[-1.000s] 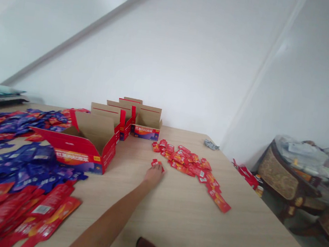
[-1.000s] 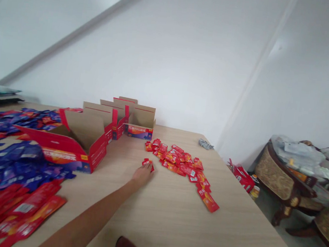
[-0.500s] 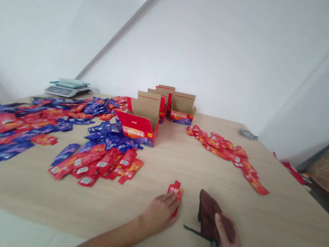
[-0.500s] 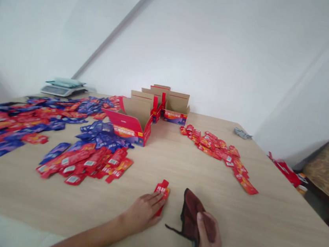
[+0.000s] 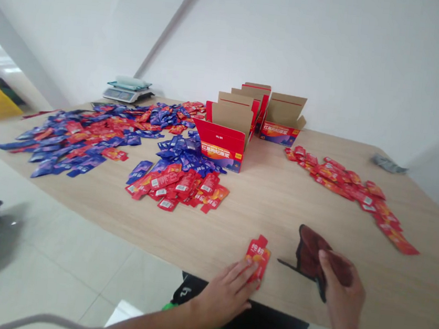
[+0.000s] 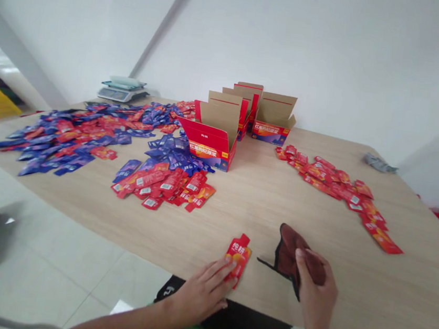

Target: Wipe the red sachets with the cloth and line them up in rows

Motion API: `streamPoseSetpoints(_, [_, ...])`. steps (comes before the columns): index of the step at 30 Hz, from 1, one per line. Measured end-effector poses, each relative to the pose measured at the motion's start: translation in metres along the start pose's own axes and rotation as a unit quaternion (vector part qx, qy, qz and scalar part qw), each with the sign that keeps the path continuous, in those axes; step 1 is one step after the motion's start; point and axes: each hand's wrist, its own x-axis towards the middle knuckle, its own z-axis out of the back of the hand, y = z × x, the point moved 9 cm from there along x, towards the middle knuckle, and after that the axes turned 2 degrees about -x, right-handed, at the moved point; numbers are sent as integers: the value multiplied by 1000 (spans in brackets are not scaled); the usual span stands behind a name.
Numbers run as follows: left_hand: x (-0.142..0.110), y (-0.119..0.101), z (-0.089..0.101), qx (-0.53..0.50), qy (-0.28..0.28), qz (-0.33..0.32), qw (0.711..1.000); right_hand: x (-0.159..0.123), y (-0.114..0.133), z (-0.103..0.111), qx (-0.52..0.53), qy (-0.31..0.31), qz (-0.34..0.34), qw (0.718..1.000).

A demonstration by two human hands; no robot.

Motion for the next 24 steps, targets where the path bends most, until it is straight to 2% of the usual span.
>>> streamPoseSetpoints(2, [-5, -1, -2, -8, -24, -25, 999, -5, 37, -9, -8, -4, 63, 998])
streamPoseSetpoints(3, [-7, -2, -2, -15, -35, -36, 999, -11, 58, -20, -15, 14, 110, 994])
streamPoseSetpoints(5, [-9, -1, -2, -30, -49, -46, 997, -34, 96, -53, -21, 109, 232, 966])
streamPoseSetpoints(6, [-9, 0, -3, -39, -50, -50, 997, -51, 109, -73, -26, 177, 296, 938])
streamPoseSetpoints(8, [-9, 1, -5, -51, -48, -51, 996, -90, 118, -109, -49, 307, 406, 859])
streamPoseSetpoints(10, [-10, 2, -7, -53, -47, -52, 996, -113, 108, -133, -81, 379, 463, 797])
streamPoseSetpoints(11, [-10, 1, -8, -50, -49, -55, 996, -115, 99, -140, -98, 392, 471, 785])
streamPoseSetpoints(15, [-12, -1, -10, -29, -48, -76, 996, -75, 74, -159, -165, 367, 448, 799])
streamPoseSetpoints(18, [-11, 0, -7, -26, -55, -74, 995, -41, 78, -166, -203, 335, 456, 799])
streamPoseSetpoints(21, [-10, 0, -3, -31, -67, -65, 995, -22, 98, -150, -183, 259, 446, 837])
streamPoseSetpoints(23, [-9, 0, -3, -40, -72, -64, 995, -28, 109, -129, -138, 220, 428, 866])
streamPoseSetpoints(24, [-9, -1, -4, -47, -73, -63, 994, -40, 112, -121, -114, 224, 426, 869])
